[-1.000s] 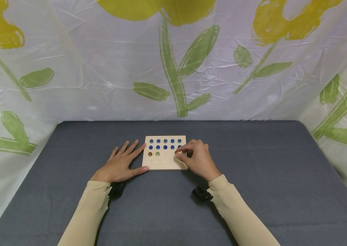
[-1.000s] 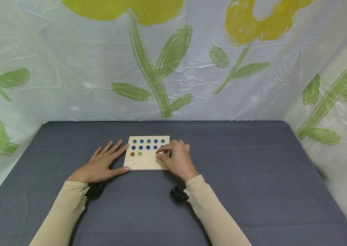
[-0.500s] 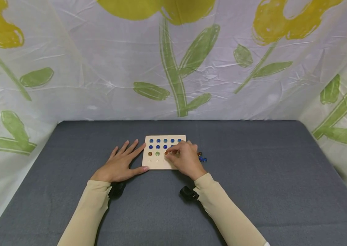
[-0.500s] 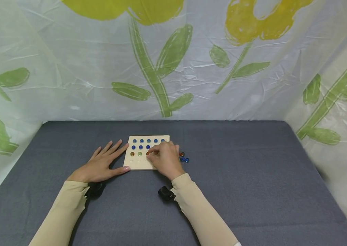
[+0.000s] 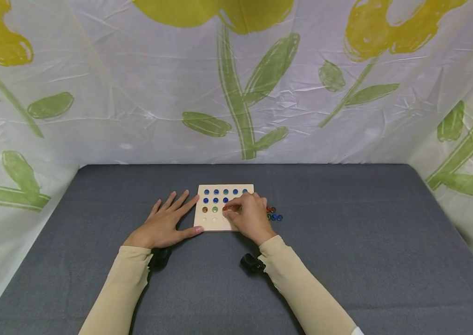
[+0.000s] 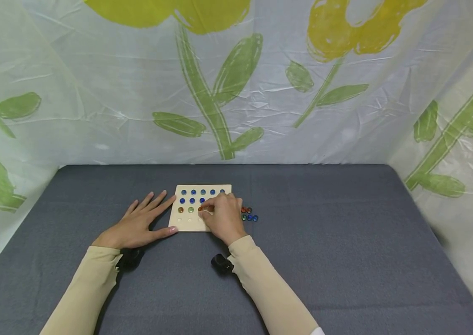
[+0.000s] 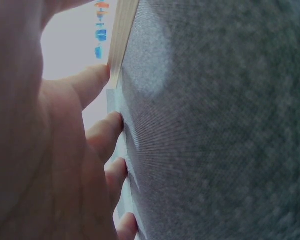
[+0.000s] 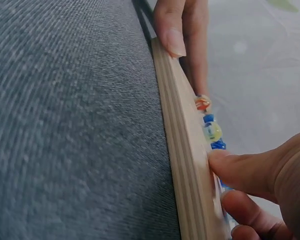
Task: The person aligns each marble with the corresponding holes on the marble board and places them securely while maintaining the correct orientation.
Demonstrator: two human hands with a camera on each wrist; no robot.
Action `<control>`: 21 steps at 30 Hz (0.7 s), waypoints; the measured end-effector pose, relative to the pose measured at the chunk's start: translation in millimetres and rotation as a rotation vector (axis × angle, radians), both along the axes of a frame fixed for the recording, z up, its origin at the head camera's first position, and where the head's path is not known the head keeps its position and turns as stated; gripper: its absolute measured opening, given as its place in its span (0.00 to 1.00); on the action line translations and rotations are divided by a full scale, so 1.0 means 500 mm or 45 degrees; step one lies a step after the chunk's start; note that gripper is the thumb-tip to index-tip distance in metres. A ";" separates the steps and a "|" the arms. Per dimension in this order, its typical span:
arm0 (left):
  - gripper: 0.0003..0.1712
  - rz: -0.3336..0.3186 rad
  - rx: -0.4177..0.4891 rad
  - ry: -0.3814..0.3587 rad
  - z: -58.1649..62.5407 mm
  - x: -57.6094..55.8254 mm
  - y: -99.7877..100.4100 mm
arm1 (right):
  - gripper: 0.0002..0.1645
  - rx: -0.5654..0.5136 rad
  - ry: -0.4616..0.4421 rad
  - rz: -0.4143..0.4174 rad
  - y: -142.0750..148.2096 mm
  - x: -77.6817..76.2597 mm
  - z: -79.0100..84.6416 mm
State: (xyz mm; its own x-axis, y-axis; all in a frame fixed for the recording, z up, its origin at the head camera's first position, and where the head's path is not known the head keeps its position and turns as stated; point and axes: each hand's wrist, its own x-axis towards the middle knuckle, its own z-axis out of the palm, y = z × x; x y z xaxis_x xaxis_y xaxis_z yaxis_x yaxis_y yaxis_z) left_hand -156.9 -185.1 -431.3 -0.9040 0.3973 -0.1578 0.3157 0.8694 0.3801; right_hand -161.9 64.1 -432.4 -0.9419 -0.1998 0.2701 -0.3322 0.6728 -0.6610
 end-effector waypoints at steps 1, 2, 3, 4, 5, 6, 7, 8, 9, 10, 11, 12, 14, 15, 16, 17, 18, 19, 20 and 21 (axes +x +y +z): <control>0.53 0.000 -0.001 -0.001 0.000 0.000 0.000 | 0.06 0.000 0.000 -0.004 -0.001 0.000 -0.001; 0.53 0.001 -0.001 -0.001 0.000 0.000 0.000 | 0.06 0.000 0.002 -0.008 -0.002 0.000 -0.001; 0.54 0.001 0.001 -0.001 0.000 0.000 0.001 | 0.06 -0.001 0.005 -0.012 -0.003 0.000 -0.002; 0.54 0.001 0.002 -0.002 0.000 0.000 0.001 | 0.06 -0.002 0.008 -0.015 -0.004 0.000 -0.002; 0.53 0.002 0.004 -0.002 0.000 0.000 0.001 | 0.06 -0.003 0.009 -0.018 -0.004 0.000 -0.002; 0.53 0.003 0.003 -0.002 0.001 0.000 0.001 | 0.06 -0.004 0.013 -0.020 -0.005 0.000 -0.002; 0.53 0.004 0.003 -0.001 0.001 0.001 0.001 | 0.06 -0.004 0.017 -0.021 -0.005 0.000 -0.002; 0.53 0.004 0.003 0.000 0.002 0.001 0.001 | 0.06 -0.001 0.019 -0.022 -0.005 0.001 -0.002; 0.53 0.002 0.006 0.006 0.002 0.001 0.002 | 0.06 0.000 0.020 -0.023 -0.005 0.001 -0.002; 0.53 0.003 0.006 0.009 0.003 0.002 0.002 | 0.07 0.001 0.021 -0.024 -0.005 0.001 -0.002; 0.53 0.003 0.007 0.012 0.003 0.002 0.002 | 0.07 0.002 0.022 -0.024 -0.005 0.001 -0.002; 0.53 0.004 0.005 0.015 0.004 0.003 0.002 | 0.07 0.003 0.022 -0.024 -0.005 0.001 -0.001; 0.52 0.004 0.007 0.020 0.005 0.003 0.002 | 0.07 0.003 0.022 -0.025 -0.005 0.001 -0.001; 0.52 0.006 0.007 0.020 0.006 0.003 0.003 | 0.07 0.003 0.022 -0.027 -0.005 0.001 -0.001; 0.52 0.008 0.005 0.017 0.006 0.003 0.003 | 0.07 0.004 0.023 -0.027 -0.005 0.001 -0.001; 0.53 0.009 0.001 0.013 0.007 0.003 0.003 | 0.07 0.004 0.022 -0.027 -0.005 0.001 -0.001; 0.53 0.010 0.001 0.011 0.007 0.003 0.004 | 0.07 0.003 0.021 -0.028 -0.005 0.001 -0.002; 0.53 0.010 0.001 0.010 0.007 0.003 0.004 | 0.07 0.003 0.019 -0.029 -0.005 0.001 -0.001; 0.53 0.009 0.001 0.009 0.007 0.003 0.004 | 0.07 0.003 0.017 -0.028 -0.004 0.002 -0.001; 0.53 0.010 0.001 0.008 0.008 0.004 0.004 | 0.07 0.004 0.017 -0.028 -0.004 0.002 -0.001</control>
State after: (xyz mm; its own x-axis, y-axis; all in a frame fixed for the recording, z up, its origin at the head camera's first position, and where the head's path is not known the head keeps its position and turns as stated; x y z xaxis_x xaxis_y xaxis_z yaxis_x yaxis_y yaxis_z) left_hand -155.1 -183.3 -427.5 -0.9080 0.3905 -0.1518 0.3116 0.8715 0.3787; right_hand -160.9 62.3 -432.8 -0.9424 -0.1802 0.2817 -0.3261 0.6822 -0.6544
